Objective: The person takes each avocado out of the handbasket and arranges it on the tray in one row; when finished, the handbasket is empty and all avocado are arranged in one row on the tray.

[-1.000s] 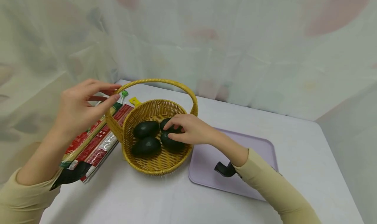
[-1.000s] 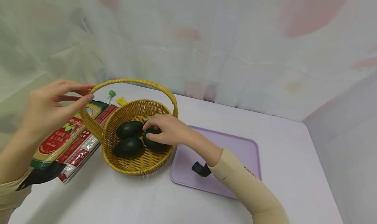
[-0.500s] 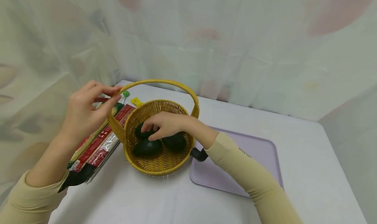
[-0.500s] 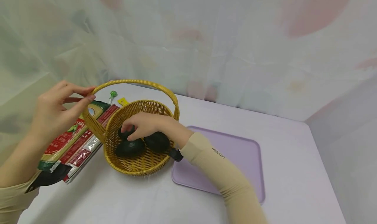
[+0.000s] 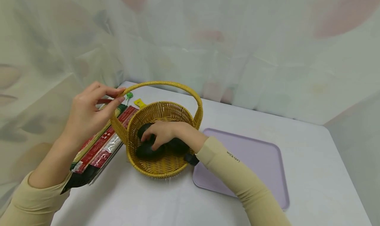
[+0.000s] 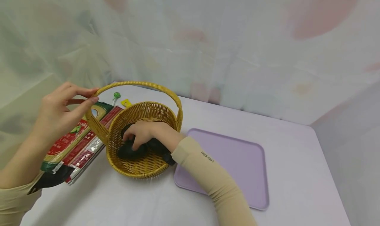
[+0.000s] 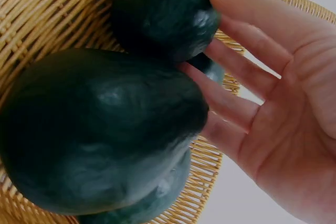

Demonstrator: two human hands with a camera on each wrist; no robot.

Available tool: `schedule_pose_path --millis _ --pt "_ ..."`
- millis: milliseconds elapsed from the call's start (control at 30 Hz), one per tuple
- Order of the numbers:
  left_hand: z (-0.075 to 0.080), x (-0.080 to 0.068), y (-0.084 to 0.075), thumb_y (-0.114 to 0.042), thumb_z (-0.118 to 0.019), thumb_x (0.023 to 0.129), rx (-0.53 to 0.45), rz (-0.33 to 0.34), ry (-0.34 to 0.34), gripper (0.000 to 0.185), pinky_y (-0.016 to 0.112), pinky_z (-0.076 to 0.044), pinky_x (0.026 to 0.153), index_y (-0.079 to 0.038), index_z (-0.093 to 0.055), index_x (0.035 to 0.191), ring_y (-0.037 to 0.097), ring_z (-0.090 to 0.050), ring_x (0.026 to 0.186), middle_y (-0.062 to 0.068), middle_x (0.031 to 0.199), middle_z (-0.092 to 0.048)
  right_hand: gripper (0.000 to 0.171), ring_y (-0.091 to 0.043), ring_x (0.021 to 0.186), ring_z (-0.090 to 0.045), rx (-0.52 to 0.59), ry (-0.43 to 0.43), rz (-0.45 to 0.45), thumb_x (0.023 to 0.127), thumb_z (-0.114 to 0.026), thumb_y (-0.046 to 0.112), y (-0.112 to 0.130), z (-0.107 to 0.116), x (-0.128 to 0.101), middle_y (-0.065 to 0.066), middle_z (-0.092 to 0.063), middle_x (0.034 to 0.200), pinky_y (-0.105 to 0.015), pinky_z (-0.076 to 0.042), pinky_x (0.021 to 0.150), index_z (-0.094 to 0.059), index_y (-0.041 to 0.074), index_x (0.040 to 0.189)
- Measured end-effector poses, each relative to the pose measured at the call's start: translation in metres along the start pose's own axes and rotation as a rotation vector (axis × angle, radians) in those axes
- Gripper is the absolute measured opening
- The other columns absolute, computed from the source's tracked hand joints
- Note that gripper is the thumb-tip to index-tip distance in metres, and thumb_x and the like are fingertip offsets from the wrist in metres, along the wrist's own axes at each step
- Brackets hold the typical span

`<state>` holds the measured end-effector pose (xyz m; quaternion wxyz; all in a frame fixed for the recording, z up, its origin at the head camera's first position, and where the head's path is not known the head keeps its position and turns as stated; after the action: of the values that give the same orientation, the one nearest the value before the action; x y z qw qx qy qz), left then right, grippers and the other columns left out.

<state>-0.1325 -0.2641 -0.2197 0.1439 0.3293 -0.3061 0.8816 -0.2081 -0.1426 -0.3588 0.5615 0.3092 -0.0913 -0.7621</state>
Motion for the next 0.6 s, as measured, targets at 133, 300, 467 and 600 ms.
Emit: schedule_pose_path --millis 133,300,467,600 --pt "0.001 0.0 0.001 0.007 -0.073 0.082 -0.004 -0.003 -0.001 0.014 0.005 -0.046 0.077 0.004 -0.071 0.096 -0.001 -0.055 0.087 0.004 0.094 -0.061 0.053 -0.007 0.127 -0.041 0.012 0.025 0.008 0.09 -0.071 0.024 -0.001 -0.003 0.001 0.006 -0.05 0.138 -0.018 -0.037 0.1 -0.054 0.023 0.14" --pt "0.001 0.0 0.002 0.007 -0.072 0.083 -0.007 0.006 0.002 0.013 0.005 -0.046 0.077 0.004 -0.071 0.096 0.0 -0.055 0.087 0.003 0.094 -0.061 0.052 -0.006 0.124 -0.043 0.045 0.043 0.044 0.086 -0.076 0.021 -0.001 -0.006 0.003 0.01 -0.052 0.131 -0.017 -0.037 0.097 -0.057 0.026 0.134" --pt "0.001 -0.001 0.003 0.007 -0.072 0.083 -0.006 0.008 0.001 0.013 0.005 -0.045 0.078 0.004 -0.07 0.095 -0.001 -0.054 0.087 0.003 0.094 -0.061 0.057 -0.007 0.119 -0.045 0.066 0.093 0.04 0.083 -0.079 0.026 -0.002 -0.011 0.005 0.009 -0.05 0.128 -0.02 -0.039 0.095 -0.054 0.031 0.133" --pt "0.002 -0.001 0.003 0.008 -0.072 0.083 -0.009 0.015 0.003 0.013 0.005 -0.045 0.078 0.004 -0.07 0.095 -0.001 -0.054 0.088 0.003 0.094 -0.061 0.062 -0.007 0.12 -0.045 0.053 0.112 0.014 0.081 -0.081 0.03 -0.005 -0.015 0.007 0.008 -0.049 0.13 -0.023 -0.039 0.098 -0.051 0.034 0.136"
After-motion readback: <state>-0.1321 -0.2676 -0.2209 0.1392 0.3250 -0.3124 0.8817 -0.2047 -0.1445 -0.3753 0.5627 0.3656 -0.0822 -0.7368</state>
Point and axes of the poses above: each hand's wrist, its own x-axis towards the middle knuckle, its own z-axis out of the back of the hand, y = z × x, the point moved 6 cm from there along x, towards the middle knuckle
